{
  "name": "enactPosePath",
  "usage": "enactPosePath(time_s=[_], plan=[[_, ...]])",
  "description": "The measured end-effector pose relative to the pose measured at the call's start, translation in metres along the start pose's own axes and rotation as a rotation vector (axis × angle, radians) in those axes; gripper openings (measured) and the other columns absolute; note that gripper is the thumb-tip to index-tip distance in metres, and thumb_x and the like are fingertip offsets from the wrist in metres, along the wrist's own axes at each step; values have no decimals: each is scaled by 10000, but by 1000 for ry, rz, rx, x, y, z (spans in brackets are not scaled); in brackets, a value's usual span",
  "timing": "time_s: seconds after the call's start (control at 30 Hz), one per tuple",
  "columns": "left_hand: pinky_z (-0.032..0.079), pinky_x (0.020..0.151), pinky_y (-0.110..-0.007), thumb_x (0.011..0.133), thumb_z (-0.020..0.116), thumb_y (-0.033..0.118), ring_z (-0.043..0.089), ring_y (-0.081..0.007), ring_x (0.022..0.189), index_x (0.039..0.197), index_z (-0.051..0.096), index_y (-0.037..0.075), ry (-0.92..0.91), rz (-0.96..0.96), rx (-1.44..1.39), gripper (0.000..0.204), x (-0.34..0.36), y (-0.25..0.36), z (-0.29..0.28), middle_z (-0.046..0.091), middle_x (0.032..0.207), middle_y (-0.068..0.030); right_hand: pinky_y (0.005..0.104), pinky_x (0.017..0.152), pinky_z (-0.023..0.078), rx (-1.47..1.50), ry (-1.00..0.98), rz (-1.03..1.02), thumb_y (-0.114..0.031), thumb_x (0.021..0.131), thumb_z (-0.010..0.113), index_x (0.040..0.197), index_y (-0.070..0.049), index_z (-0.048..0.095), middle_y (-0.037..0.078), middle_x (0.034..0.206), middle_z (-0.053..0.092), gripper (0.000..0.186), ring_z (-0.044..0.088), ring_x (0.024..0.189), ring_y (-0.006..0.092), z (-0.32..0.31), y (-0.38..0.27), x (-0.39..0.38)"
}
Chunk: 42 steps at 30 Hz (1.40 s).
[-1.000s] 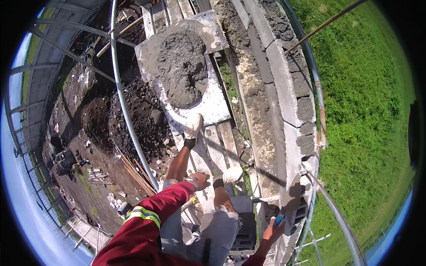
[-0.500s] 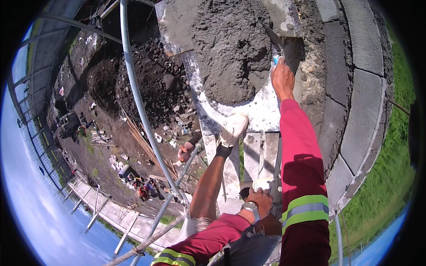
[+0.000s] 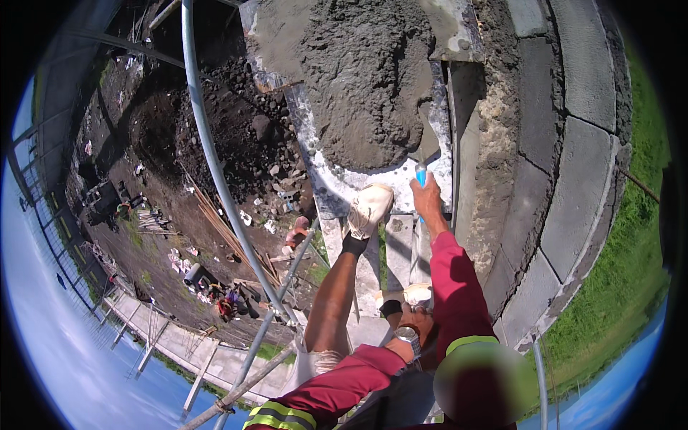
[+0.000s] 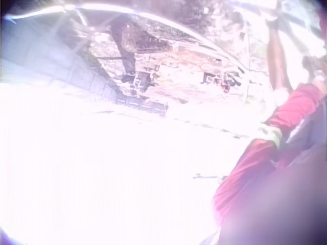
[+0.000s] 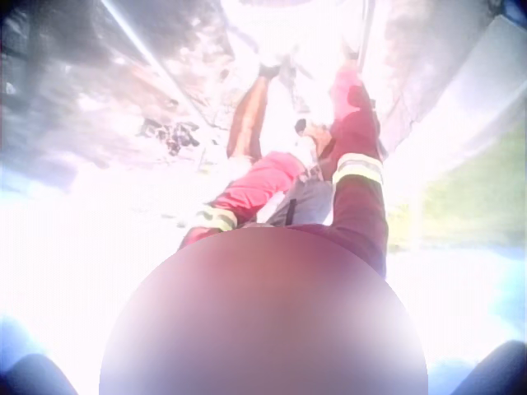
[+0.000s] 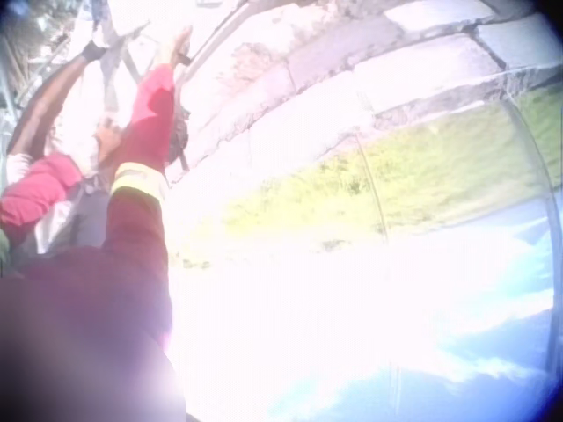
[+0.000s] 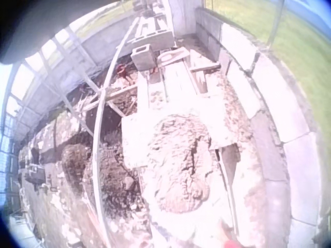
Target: The person scoops mortar from a bucket with a trowel and spreads it along a row of concrete blocks on scaffolding. They repeatedly apply mortar to the joints and top surfaces of the blocks, smoothing and leveling the material as they work along the wall.
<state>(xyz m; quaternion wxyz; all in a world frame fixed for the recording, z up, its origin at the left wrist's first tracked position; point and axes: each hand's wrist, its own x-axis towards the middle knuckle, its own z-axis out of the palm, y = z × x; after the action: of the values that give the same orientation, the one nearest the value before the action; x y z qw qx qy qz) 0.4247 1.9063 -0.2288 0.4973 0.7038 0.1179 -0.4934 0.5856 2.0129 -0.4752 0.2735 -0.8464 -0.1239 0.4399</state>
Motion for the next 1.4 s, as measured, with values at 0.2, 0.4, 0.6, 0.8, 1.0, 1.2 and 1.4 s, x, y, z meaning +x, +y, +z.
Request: enactPosePath(time_s=[0.2, 0.4, 0.6, 0.8, 1.0, 1.2, 1.4], plan=[[345, 1134, -677, 998, 550, 425, 534, -410, 1383, 1435, 601, 139, -23, 0, 100, 524, -4, -8, 17, 640, 1421, -166, 389, 476, 457, 592, -264, 147, -319, 938, 719, 1411, 101, 510, 106, 796, 605, 666, 590, 585, 186, 75, -53, 36], [253, 1194, -732, 999, 541, 434, 483, -392, 1448, 1524, 549, 124, -101, -51, 176, 610, -10, -12, 3, 603, 1495, -177, 392, 602, 523, 470, -220, -36, -320, 944, 742, 1513, 122, 440, 173, 968, 665, 782, 643, 708, 237, 5, -74, -5], [376, 1130, -685, 1021, 485, 583, 548, -362, 1384, 1425, 620, 134, -237, -186, 389, 619, 5, -21, 19, 621, 1468, -157, 493, 970, 501, 343, -275, -209, -372, 941, 654, 1312, 109, 533, 351, 1238, 656, 619, 667, 1157, 434, -110, -77, -125], [476, 1093, -538, 1009, 553, 565, 609, -432, 1310, 1313, 702, 121, -180, 6, 342, 558, 29, -72, 80, 650, 1422, -214, 518, 931, 496, 341, -344, -310, -405, 1031, 599, 1193, 65, 568, 360, 1220, 636, 499, 648, 1121, 487, -265, 8, -356], [555, 999, -505, 1031, 593, 372, 680, -397, 1178, 1238, 712, 153, -230, 134, 671, 324, -24, -96, 140, 697, 1281, -142, 440, 1174, 431, 462, -228, 221, -431, 1047, 639, 1545, 12, 493, 328, 1489, 563, 683, 571, 1395, 389, -395, 130, -626], [596, 930, -495, 935, 630, 171, 681, -316, 1165, 1208, 721, 220, -123, 430, 775, 292, -54, -73, 149, 677, 1245, -68, 546, 755, 513, 140, 130, 540, -324, 1005, 657, 1180, 5, 612, 237, 887, 700, 375, 705, 804, 421, -498, 221, -749], [581, 958, -474, 937, 634, 202, 636, -324, 1233, 1183, 732, 172, -171, 70, 458, 266, -50, -36, 151, 689, 1233, -75, 539, 768, 567, -640, 471, 284, -186, 938, 648, 1076, 33, 667, 247, 925, 723, 260, 727, 857, 439, -516, 291, -659]])
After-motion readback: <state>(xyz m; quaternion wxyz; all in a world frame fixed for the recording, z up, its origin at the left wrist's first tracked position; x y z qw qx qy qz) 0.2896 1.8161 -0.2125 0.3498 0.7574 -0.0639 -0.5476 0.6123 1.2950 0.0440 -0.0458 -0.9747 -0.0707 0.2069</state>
